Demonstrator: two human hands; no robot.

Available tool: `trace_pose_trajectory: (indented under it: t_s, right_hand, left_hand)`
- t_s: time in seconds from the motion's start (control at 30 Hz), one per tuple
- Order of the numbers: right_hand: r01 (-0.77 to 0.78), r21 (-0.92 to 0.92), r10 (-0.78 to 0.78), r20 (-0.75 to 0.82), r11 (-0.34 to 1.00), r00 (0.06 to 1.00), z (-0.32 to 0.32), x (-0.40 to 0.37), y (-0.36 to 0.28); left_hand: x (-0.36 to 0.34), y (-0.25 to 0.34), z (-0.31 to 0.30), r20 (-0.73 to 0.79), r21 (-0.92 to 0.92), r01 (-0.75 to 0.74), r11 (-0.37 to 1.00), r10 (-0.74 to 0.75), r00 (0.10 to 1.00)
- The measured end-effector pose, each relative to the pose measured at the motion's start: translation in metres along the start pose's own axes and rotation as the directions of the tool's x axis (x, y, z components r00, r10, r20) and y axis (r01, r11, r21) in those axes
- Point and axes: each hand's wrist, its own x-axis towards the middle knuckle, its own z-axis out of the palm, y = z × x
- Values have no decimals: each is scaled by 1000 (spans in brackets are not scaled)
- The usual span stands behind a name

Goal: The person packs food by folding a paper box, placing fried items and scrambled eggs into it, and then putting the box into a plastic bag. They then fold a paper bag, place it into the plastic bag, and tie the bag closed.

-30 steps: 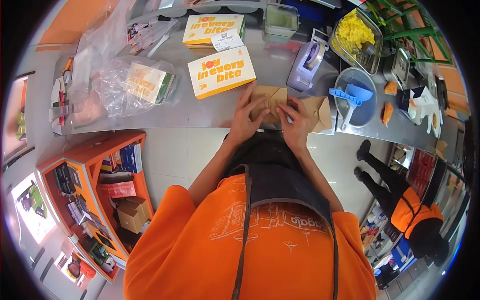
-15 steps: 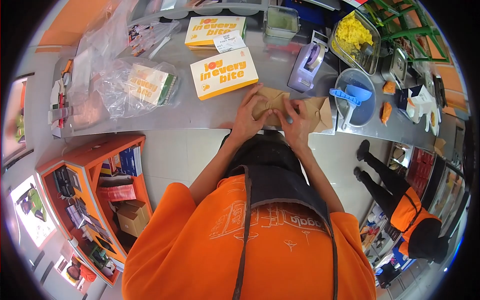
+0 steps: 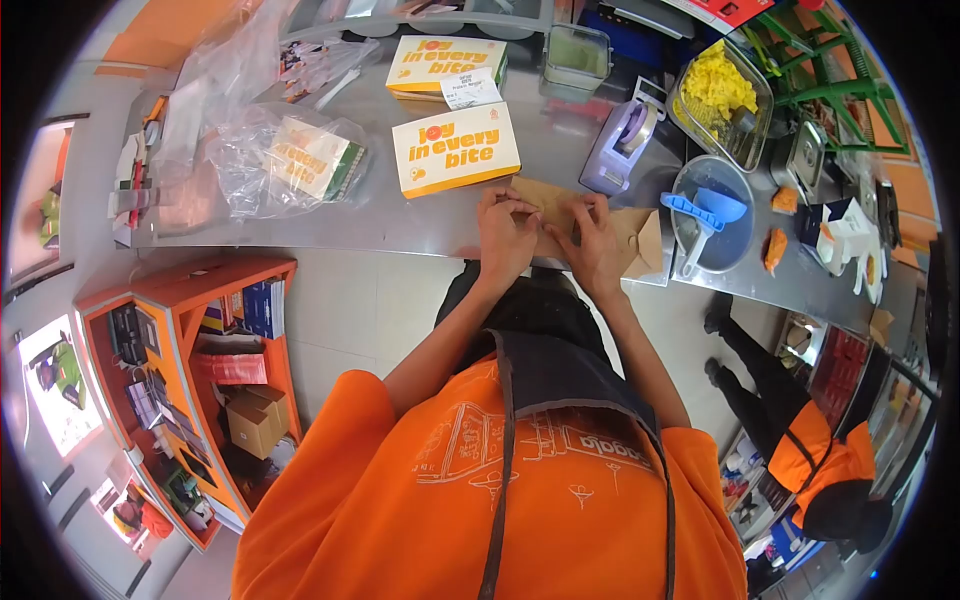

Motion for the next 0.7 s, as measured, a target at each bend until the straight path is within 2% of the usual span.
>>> trace_pose_trajectory:
  t_s: [0.1, 0.17, 0.2, 0.3, 0.4, 0.5, 0.7]
  right_hand:
    - [19, 32, -18, -50, 999, 999, 2, 0, -4]
    - [-87, 112, 93, -57, 990, 994, 6, 4, -10]
    - [-141, 151, 151, -57, 978, 987, 7, 5, -13]
    - [-131, 73, 135, -60, 989, 989, 10, 8, -16]
    - [-111, 43, 114, -55, 993, 992, 12, 11, -15]
    - [-154, 22, 156, -70, 988, 985, 16, 13, -21]
    - [-248, 123, 263, -126, 961, 957, 24, 10, -32]
  left_hand:
    - [6, -11, 2, 50, -126, 82, 989, -77, 996]
    - [8, -24, 5, 115, -312, 220, 924, -193, 974]
    - [9, -23, 3, 144, -345, 266, 900, -230, 963]
    - [14, -17, -4, 204, -332, 358, 873, -304, 931]
    - [17, -2, -14, 219, -293, 362, 885, -306, 926]
    - [17, -5, -15, 233, -255, 325, 911, -268, 935]
    - [11, -4, -14, 164, -172, 170, 970, -142, 976]
